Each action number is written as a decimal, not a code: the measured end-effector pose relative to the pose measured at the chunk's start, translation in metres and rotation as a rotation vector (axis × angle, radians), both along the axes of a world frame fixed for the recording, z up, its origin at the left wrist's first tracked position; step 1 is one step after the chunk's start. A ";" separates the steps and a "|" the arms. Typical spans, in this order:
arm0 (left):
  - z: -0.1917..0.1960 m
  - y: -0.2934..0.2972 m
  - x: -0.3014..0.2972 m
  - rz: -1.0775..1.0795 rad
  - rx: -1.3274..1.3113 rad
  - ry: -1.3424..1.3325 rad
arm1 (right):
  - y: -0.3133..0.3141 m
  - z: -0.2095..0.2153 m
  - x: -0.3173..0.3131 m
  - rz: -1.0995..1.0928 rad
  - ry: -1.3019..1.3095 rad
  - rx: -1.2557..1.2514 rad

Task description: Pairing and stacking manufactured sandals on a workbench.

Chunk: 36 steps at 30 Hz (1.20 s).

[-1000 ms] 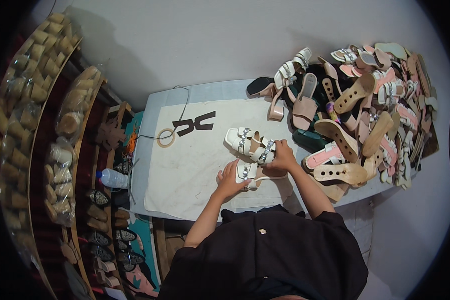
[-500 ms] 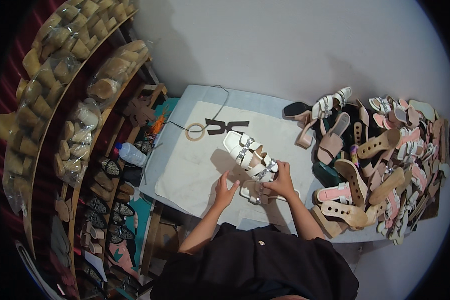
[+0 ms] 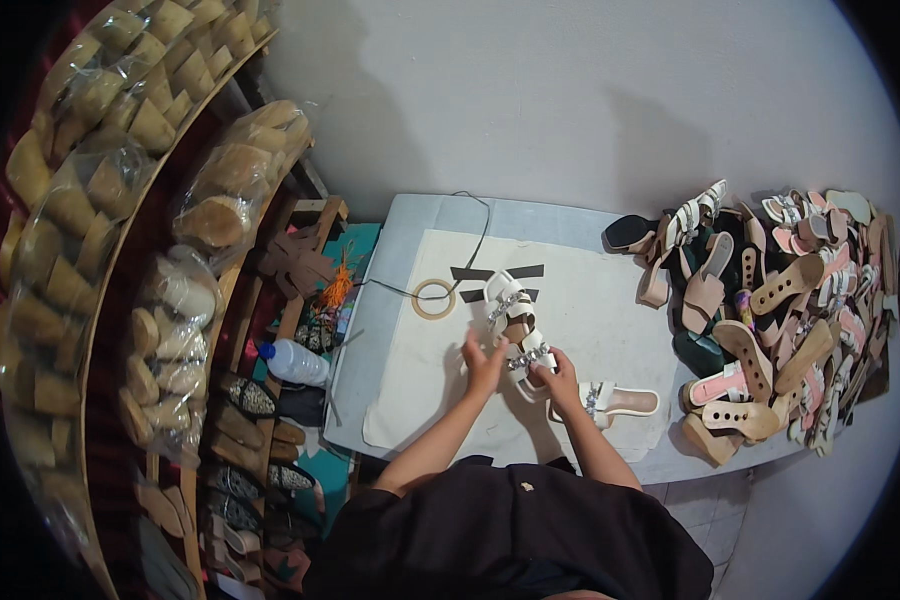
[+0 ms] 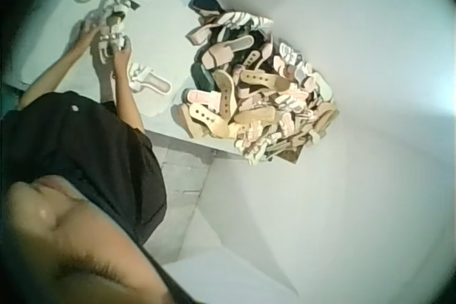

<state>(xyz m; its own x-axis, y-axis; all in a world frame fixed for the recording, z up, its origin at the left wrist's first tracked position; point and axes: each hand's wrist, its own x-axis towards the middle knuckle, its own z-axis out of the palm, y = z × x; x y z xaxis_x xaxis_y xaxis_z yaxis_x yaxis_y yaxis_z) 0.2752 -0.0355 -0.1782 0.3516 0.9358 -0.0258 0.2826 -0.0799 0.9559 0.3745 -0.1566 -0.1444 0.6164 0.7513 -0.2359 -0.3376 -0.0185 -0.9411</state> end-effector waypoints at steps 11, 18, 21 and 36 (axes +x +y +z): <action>0.069 0.097 -0.030 -0.120 -0.310 -0.742 | 0.033 0.029 -0.060 0.043 0.163 0.174; 0.095 0.099 -0.040 -0.112 -0.274 -0.724 | 0.024 0.043 -0.064 -0.079 0.027 0.143; 0.098 0.103 -0.047 -0.200 -0.320 -0.676 | 0.014 0.055 -0.061 -0.063 -0.047 0.138; 0.102 0.106 -0.048 -0.378 -0.398 -0.568 | 0.022 0.047 -0.037 0.087 0.206 0.001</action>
<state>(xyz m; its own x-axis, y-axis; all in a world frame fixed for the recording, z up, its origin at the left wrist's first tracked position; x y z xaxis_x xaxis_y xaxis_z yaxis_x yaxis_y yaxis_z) 0.2277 0.0702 -0.0757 0.7035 0.7086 -0.0548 -0.2354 0.3052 0.9227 0.3376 -0.1349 -0.0969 0.4878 0.8000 -0.3493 -0.5196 -0.0554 -0.8526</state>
